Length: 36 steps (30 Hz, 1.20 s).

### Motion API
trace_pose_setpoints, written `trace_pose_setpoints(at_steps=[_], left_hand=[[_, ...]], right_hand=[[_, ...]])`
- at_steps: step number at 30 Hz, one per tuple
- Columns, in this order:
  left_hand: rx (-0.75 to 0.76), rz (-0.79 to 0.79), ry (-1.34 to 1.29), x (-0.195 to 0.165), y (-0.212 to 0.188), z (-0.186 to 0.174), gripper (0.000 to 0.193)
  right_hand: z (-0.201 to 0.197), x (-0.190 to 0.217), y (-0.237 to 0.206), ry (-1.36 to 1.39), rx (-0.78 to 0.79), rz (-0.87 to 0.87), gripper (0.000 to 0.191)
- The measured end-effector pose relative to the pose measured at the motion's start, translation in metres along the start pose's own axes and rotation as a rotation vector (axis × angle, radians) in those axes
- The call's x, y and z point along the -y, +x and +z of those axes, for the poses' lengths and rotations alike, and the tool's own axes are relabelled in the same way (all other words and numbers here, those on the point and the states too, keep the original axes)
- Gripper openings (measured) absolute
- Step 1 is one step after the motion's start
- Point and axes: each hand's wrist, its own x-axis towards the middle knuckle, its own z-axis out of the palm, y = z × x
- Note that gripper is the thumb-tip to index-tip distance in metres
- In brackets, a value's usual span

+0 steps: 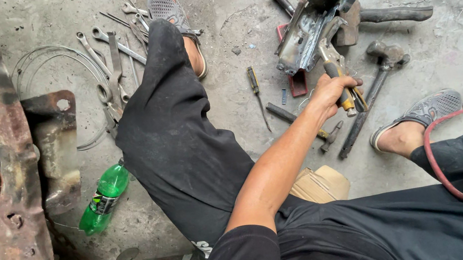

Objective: The person sits on the floor and uses a welding torch to join metal parts held in a vise. They feed a thin welding rod into the molten area while maintaining the torch flame, then briefly inspect the joint with pliers before continuing to weld.

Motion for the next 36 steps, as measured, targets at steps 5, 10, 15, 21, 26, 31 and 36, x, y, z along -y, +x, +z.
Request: trace_pose_setpoints(at_steps=[5,10,15,21,26,31,36], left_hand=[[0.070,-0.019,-0.100,0.006,0.001,-0.002,0.055],[0.117,-0.087,-0.172,0.006,0.003,-0.007,0.057],[0.071,-0.104,-0.109,0.007,0.005,-0.006,0.062],[0.024,-0.046,-0.054,0.018,0.014,-0.001,0.057],[-0.009,-0.102,-0.048,0.024,0.018,-0.004,0.055],[0.010,-0.072,-0.066,0.031,0.018,-0.009,0.047],[0.033,-0.092,-0.160,0.041,0.024,-0.010,0.058]], right_hand=[[0.029,0.029,-0.009,-0.081,-0.061,-0.011,0.065],[0.050,0.044,-0.018,-0.092,-0.086,-0.033,0.062],[0.029,0.031,-0.003,0.139,-0.001,0.049,0.054],[-0.008,-0.008,0.087,0.465,0.674,1.158,0.037],[-0.027,-0.011,0.098,0.199,0.312,1.295,0.029],[-0.024,-0.008,0.083,0.258,0.282,1.118,0.027],[-0.017,-0.017,0.045,0.440,0.321,0.609,0.036]])
